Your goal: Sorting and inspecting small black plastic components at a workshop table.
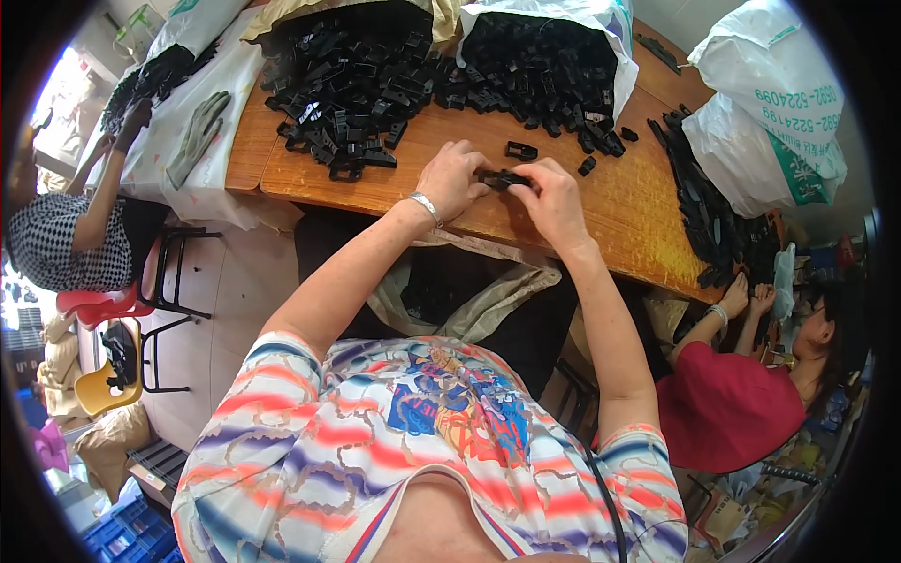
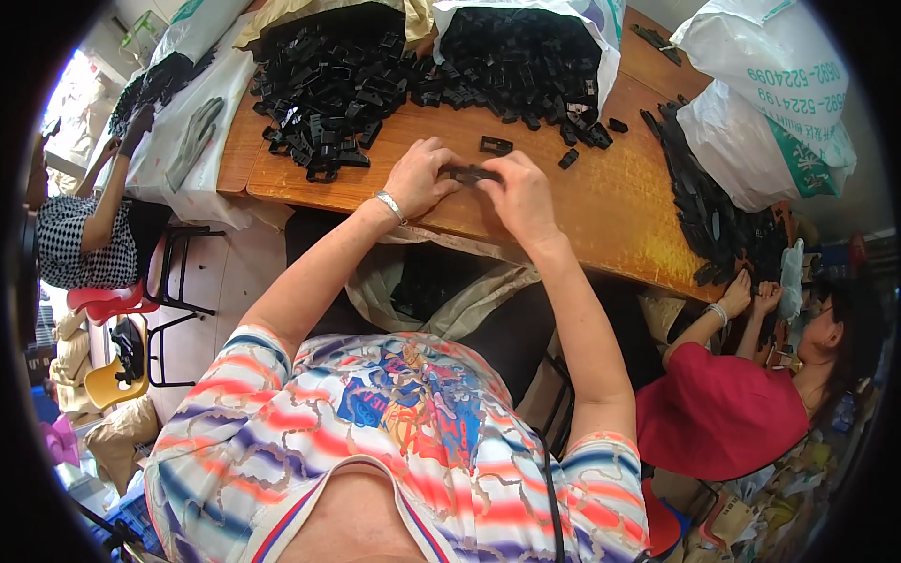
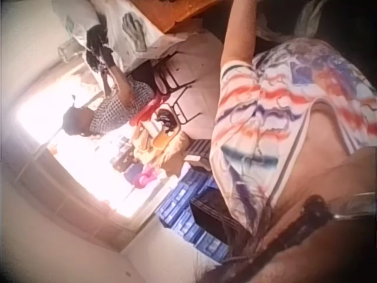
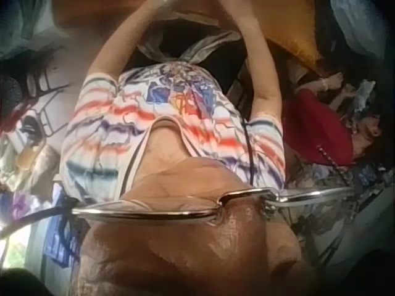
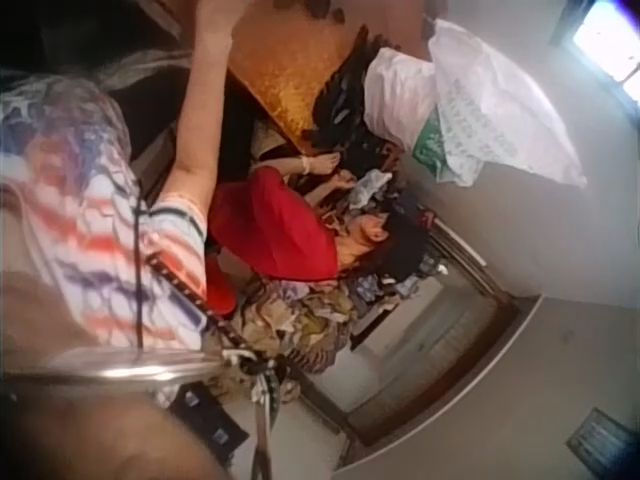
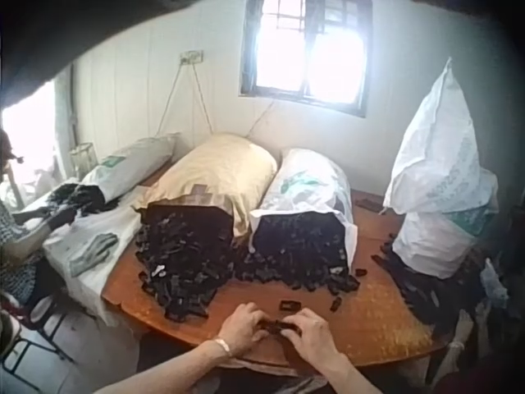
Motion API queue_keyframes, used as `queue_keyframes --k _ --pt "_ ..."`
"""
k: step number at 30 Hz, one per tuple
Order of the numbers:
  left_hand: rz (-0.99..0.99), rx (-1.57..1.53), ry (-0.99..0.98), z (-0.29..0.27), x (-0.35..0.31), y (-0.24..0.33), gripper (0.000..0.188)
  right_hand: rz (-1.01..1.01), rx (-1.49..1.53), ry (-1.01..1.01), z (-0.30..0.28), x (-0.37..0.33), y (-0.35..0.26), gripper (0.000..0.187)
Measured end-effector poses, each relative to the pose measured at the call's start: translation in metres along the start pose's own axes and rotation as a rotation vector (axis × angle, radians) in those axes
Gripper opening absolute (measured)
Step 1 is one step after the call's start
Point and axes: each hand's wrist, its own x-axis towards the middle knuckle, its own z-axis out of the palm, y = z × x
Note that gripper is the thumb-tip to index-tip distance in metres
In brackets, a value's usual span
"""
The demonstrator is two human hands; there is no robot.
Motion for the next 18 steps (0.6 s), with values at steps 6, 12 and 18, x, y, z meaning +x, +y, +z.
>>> queue_keyframes --k 6,12,18 --pt "0.007 0.000 -0.020 0.000 0.002 -0.002 0.028 -0.089 -0.053 -0.005 0.018 0.004 -0.002 0.022" --pt "-0.057 -0.025 -0.078 -0.004 0.003 0.001 0.027 -0.097 -0.087 0.000 0.017 0.005 -0.001 0.023" --pt "-0.034 -0.018 -0.060 0.000 0.005 -0.003 0.027 -0.184 -0.402 -0.071 0.026 -0.006 -0.013 0.024"
